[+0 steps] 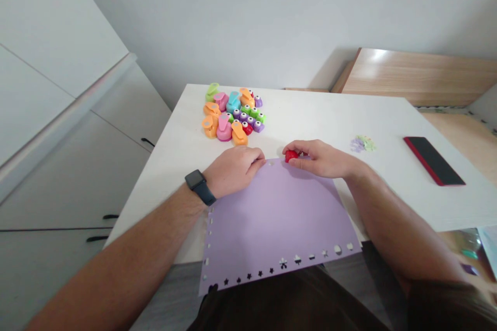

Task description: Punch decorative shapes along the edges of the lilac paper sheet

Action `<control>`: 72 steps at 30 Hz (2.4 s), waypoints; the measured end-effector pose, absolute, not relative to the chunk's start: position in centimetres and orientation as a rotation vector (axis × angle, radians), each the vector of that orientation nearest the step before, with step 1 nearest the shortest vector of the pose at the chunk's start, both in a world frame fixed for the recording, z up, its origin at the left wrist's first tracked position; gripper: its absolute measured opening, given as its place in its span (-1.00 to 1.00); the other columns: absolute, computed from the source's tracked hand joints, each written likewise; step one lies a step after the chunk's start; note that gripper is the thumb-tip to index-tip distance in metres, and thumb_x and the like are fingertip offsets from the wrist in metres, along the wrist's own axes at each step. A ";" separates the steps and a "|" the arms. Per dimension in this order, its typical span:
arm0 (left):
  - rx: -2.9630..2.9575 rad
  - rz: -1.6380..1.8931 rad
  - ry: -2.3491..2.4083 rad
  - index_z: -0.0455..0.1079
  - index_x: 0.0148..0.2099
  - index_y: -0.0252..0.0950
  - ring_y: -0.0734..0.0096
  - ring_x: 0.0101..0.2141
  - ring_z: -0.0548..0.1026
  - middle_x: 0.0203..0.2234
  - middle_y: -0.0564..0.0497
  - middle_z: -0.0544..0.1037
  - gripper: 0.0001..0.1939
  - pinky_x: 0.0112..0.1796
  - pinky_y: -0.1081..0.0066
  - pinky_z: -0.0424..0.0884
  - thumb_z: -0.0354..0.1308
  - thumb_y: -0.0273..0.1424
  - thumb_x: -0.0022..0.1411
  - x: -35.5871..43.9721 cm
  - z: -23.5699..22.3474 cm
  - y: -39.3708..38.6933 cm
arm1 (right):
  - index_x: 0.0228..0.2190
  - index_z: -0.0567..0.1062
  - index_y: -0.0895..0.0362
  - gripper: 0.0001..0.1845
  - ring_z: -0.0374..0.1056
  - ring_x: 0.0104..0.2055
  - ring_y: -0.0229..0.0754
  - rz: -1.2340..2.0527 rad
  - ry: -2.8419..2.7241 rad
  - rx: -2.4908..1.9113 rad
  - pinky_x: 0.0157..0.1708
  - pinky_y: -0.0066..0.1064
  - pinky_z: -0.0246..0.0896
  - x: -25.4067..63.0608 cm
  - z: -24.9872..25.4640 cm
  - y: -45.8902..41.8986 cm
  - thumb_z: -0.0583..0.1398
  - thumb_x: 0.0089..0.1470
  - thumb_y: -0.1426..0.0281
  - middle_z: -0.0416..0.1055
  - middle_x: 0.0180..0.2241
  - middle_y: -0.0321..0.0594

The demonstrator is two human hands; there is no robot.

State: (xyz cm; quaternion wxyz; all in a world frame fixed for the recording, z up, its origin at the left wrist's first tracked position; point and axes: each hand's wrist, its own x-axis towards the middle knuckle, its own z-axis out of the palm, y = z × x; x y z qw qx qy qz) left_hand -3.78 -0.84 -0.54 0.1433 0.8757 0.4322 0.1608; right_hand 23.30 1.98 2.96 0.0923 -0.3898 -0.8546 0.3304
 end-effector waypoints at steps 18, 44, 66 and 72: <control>2.533 0.477 1.224 0.49 -0.14 -0.28 0.21 -0.23 0.56 -0.29 -0.07 0.63 -0.74 -0.20 0.26 0.38 -0.01 -0.31 0.48 -3.7 -0.7 -0.9 | -0.02 0.53 0.13 -0.66 0.41 -0.19 -0.15 0.969 -2.522 -1.163 -0.13 -0.30 0.26 22.8 2.7 1.8 0.17 0.26 0.24 0.55 -0.17 -0.16; 2.540 0.462 1.231 0.48 -0.15 -0.28 0.20 -0.23 0.55 -0.29 -0.07 0.62 -0.72 -0.20 0.23 0.37 -0.01 -0.30 0.48 -3.8 -0.6 -0.9 | 0.01 0.52 0.13 -0.64 0.40 -0.18 -0.15 0.968 -2.525 -1.180 -0.12 -0.30 0.25 22.8 2.7 1.7 0.16 0.28 0.23 0.54 -0.16 -0.15; 2.525 0.460 1.232 0.48 -0.13 -0.28 0.22 -0.22 0.56 -0.28 -0.06 0.62 -0.73 -0.20 0.26 0.35 -0.01 -0.30 0.49 -3.8 -0.7 -0.8 | -0.04 0.53 0.14 -0.64 0.34 -0.23 -0.15 1.072 -2.462 -1.249 -0.17 -0.31 0.19 23.1 2.7 2.0 0.14 0.28 0.18 0.50 -0.25 -0.19; 2.518 0.450 1.240 0.49 -0.13 -0.27 0.21 -0.22 0.56 -0.27 -0.05 0.63 -0.73 -0.20 0.25 0.36 -0.01 -0.30 0.48 -3.9 -0.7 -0.8 | -0.06 0.53 0.14 -0.68 0.34 -0.22 -0.15 1.066 -2.493 -1.214 -0.15 -0.31 0.19 23.2 2.9 2.0 0.15 0.27 0.22 0.50 -0.23 -0.18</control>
